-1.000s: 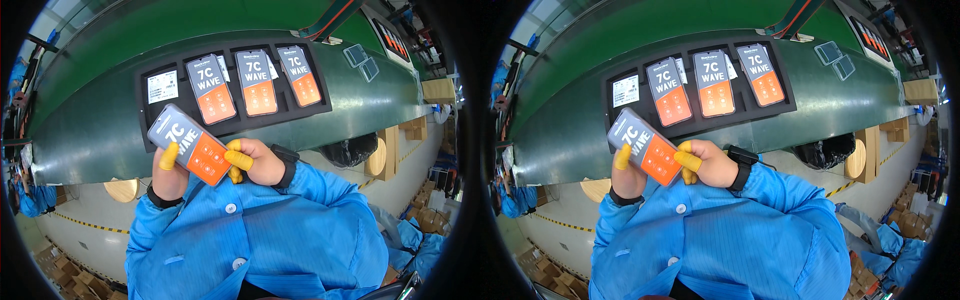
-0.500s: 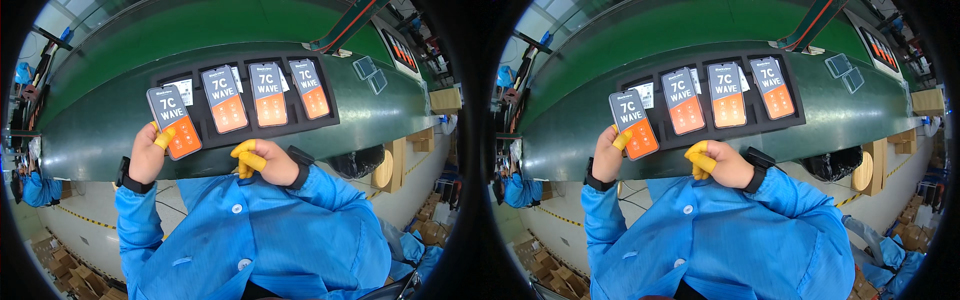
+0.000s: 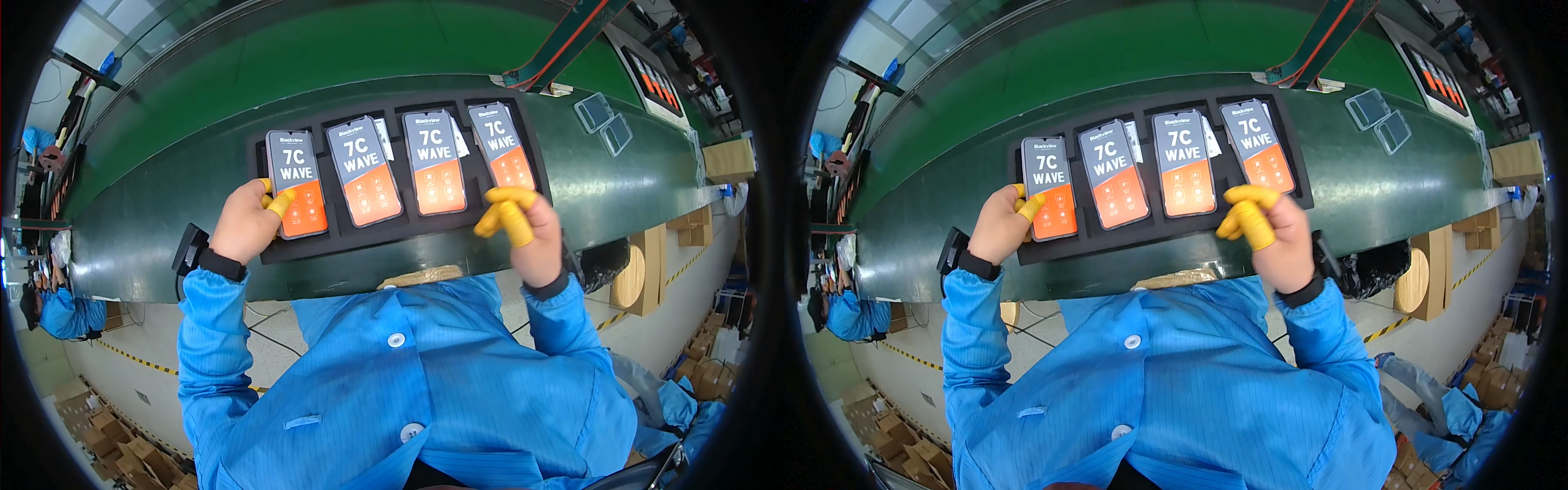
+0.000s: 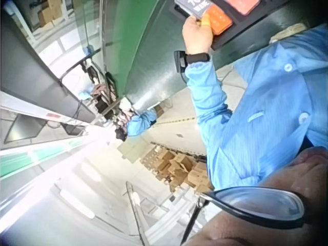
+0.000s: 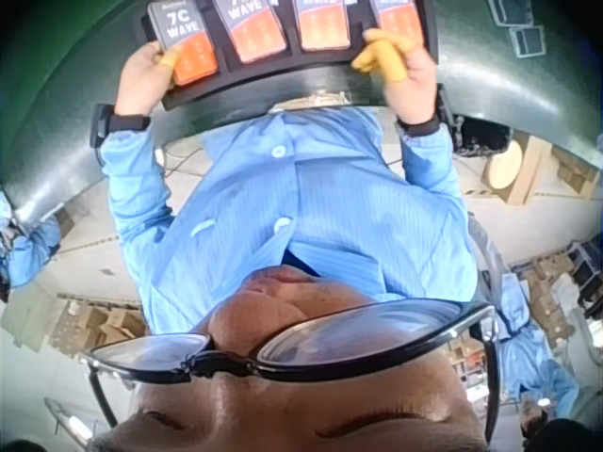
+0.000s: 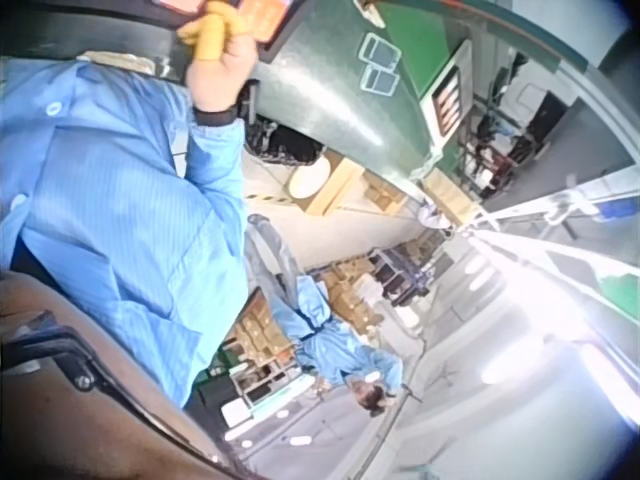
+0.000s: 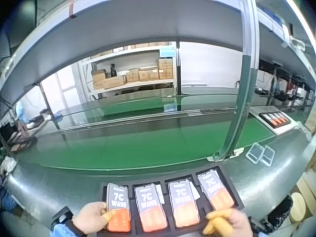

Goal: Inspecting and placing mobile phones onto a production line conveyor belt.

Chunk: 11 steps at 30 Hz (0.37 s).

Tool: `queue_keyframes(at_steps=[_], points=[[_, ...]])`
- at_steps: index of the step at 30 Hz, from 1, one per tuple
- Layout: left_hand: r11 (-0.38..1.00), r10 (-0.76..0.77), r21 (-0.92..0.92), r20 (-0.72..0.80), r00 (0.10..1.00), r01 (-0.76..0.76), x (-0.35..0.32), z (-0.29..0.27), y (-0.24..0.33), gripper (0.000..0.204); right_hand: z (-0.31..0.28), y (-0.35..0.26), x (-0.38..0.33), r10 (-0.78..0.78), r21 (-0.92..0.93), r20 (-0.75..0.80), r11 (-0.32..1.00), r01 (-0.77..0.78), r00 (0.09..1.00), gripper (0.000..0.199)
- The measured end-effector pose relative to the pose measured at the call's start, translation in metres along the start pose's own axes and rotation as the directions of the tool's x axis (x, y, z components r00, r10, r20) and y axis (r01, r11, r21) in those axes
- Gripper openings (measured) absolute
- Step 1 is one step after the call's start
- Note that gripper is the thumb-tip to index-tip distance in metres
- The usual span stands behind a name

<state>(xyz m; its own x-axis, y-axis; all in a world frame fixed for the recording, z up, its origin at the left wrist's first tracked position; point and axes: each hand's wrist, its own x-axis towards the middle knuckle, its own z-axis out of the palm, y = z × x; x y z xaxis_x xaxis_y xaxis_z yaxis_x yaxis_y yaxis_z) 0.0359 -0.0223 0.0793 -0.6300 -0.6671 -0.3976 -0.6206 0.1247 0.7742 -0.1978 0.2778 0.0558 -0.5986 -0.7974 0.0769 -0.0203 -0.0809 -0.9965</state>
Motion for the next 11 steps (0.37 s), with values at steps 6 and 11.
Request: queue_keyframes(at_steps=[6,11], points=[[0.875,0.148,0.481,-0.172,0.974,-0.048,-0.013,-0.004,0.007,0.035,-0.071,-0.019,0.030,-0.238,-0.257,-0.365,0.955,0.148,0.900,0.023],[0.892,0.123,0.451,-0.311,0.942,0.032,-0.011,-0.010,0.005,0.035,-0.112,-0.009,0.055,-0.229,-0.296,-0.499,0.951,0.084,0.836,0.026]])
